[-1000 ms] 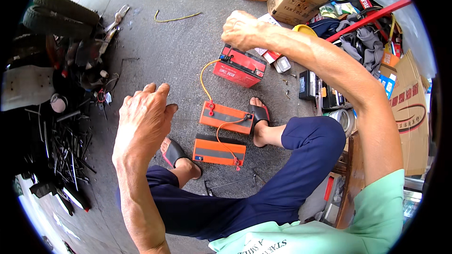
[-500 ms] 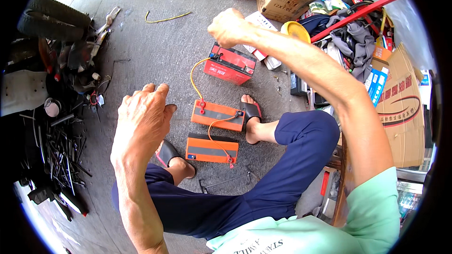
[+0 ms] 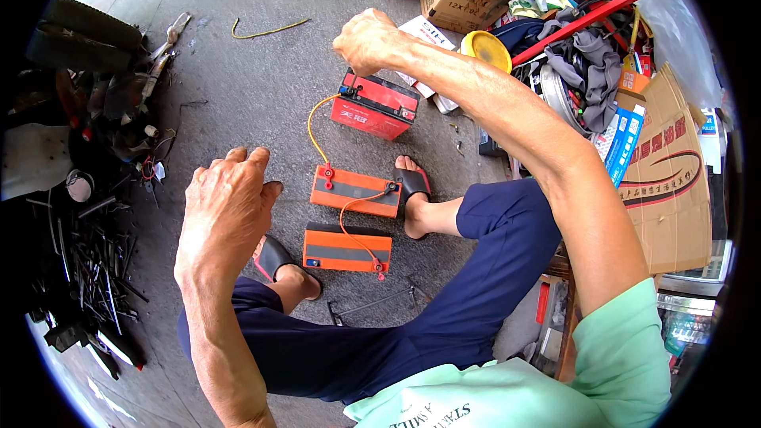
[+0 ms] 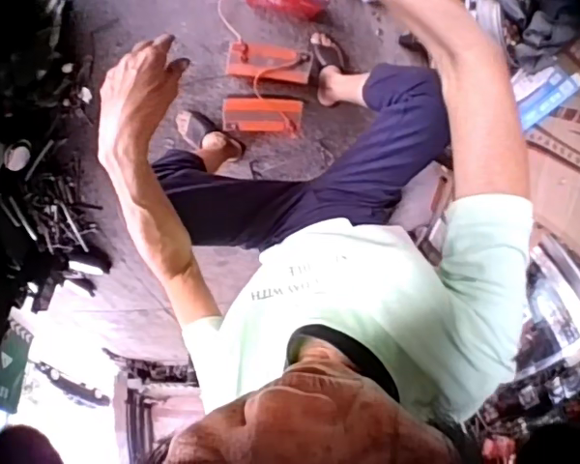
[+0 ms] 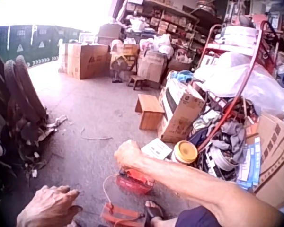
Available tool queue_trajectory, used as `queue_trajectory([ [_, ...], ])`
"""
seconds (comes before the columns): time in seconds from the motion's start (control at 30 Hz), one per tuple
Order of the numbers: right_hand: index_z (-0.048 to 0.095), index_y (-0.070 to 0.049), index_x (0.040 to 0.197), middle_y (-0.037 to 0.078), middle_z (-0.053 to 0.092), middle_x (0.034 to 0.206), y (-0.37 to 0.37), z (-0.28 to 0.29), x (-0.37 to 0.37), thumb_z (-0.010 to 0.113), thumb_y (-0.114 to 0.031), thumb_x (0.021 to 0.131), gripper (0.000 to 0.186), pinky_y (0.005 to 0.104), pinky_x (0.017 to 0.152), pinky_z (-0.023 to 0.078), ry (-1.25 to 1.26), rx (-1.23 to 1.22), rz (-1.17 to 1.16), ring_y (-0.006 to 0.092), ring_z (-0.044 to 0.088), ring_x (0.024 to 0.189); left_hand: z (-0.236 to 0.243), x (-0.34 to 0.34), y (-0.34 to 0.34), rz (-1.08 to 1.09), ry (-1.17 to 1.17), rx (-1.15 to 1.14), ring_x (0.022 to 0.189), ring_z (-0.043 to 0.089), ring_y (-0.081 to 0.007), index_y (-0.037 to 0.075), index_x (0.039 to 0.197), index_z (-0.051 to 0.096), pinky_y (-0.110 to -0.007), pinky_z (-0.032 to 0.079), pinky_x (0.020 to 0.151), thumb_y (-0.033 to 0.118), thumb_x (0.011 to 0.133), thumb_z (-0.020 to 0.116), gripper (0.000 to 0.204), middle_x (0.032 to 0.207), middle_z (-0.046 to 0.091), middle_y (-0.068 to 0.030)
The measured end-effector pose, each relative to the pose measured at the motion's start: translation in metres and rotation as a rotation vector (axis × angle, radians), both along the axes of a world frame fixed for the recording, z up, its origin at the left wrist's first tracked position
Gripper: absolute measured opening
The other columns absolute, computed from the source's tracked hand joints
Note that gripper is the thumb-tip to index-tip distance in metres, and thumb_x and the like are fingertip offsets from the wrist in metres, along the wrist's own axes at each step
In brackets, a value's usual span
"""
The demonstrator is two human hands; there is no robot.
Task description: The person sits on the floor and uses a screwdriver to remove a terminal cap from a red battery. They then attach a wire to the battery terminal and tighten it. The person repeats this process with a second battery, connecting wires to both terminals.
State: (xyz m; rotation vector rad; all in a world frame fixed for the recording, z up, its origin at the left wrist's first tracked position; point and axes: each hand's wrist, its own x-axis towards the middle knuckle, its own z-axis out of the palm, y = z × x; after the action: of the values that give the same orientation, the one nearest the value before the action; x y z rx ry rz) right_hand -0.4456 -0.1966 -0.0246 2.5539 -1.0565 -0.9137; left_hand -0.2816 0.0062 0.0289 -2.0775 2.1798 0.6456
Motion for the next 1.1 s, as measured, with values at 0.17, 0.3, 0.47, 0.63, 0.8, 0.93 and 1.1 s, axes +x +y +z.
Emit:
queue_trajectory([
  [0.17,0.071,-0.014,0.098,0.008,0.068,0.101,0.000,-0.001,-0.003,0.062,-0.007,0.070,0.030,0.0380,0.073,0.054,-0.052,-0.002,-0.036,0.0235,0.065,0.097,-0.001,-0.007,-0.001,-0.020,0.024,0.005,0.106,0.057,-0.0312,0.002,0.117,0.056,-0.039,0.044,0.089,0.014,0.081,0.065,0.039,0.117,0.058,-0.0155],
  [0.3,0.070,-0.011,0.087,0.013,0.069,0.086,0.005,-0.007,-0.015,0.060,-0.010,0.069,0.021,0.0382,0.072,0.054,-0.179,-0.072,0.017,0.0265,0.066,0.086,0.002,-0.008,-0.006,-0.040,0.033,0.003,0.106,0.057,-0.0308,0.002,0.118,0.056,-0.038,0.044,0.090,0.015,0.082,0.063,0.039,0.115,0.059,-0.0156],
  [0.47,0.067,-0.005,0.079,0.017,0.067,0.077,0.005,0.014,-0.027,0.054,-0.010,0.073,0.015,0.0405,0.066,0.054,-0.173,-0.128,0.144,0.0296,0.067,0.075,0.002,-0.008,-0.011,-0.052,-0.052,0.032,0.112,0.052,-0.0291,0.004,0.119,0.056,-0.037,0.040,0.096,0.021,0.083,0.062,0.040,0.117,0.059,-0.0135],
  [0.63,0.067,0.000,0.085,0.021,0.066,0.087,0.012,0.092,-0.061,0.058,-0.038,0.080,0.039,0.0406,0.079,0.051,-1.004,-0.249,-0.047,0.0355,0.064,0.086,-0.006,-0.004,-0.009,-0.035,-0.019,-0.059,0.112,0.052,-0.0293,0.005,0.119,0.057,-0.037,0.041,0.094,0.023,0.082,0.062,0.041,0.114,0.060,-0.0149],
  [0.8,0.056,0.002,0.063,0.017,0.050,0.049,0.085,0.061,-0.153,0.058,-0.032,0.083,0.040,0.0359,0.046,0.039,-1.799,-0.243,-0.144,0.0237,0.051,0.045,-0.018,0.007,-0.019,0.024,-0.026,0.045,0.112,0.050,-0.0273,0.010,0.125,0.052,-0.036,0.038,0.096,0.024,0.085,0.061,0.043,0.118,0.057,-0.0113],
  [0.93,0.050,-0.003,0.073,-0.002,0.044,0.059,0.214,-0.034,-0.232,0.063,-0.038,0.085,0.039,0.0259,0.050,0.035,-2.033,0.081,-0.941,0.0061,0.040,0.058,-0.033,0.017,-0.022,0.021,-0.058,0.110,0.105,0.051,-0.0261,0.011,0.126,0.051,-0.036,0.040,0.092,0.019,0.084,0.059,0.044,0.115,0.056,-0.0120],
  [1.1,0.048,-0.001,0.064,0.009,0.041,0.051,0.362,-0.146,-0.290,0.064,-0.037,0.080,0.043,0.0362,0.048,0.036,-1.414,0.030,-1.473,0.0160,0.040,0.049,-0.059,0.040,-0.027,0.071,0.000,0.217,0.098,0.055,-0.0224,0.009,0.125,0.053,-0.035,0.044,0.085,0.016,0.083,0.058,0.043,0.110,0.056,-0.0130],
])
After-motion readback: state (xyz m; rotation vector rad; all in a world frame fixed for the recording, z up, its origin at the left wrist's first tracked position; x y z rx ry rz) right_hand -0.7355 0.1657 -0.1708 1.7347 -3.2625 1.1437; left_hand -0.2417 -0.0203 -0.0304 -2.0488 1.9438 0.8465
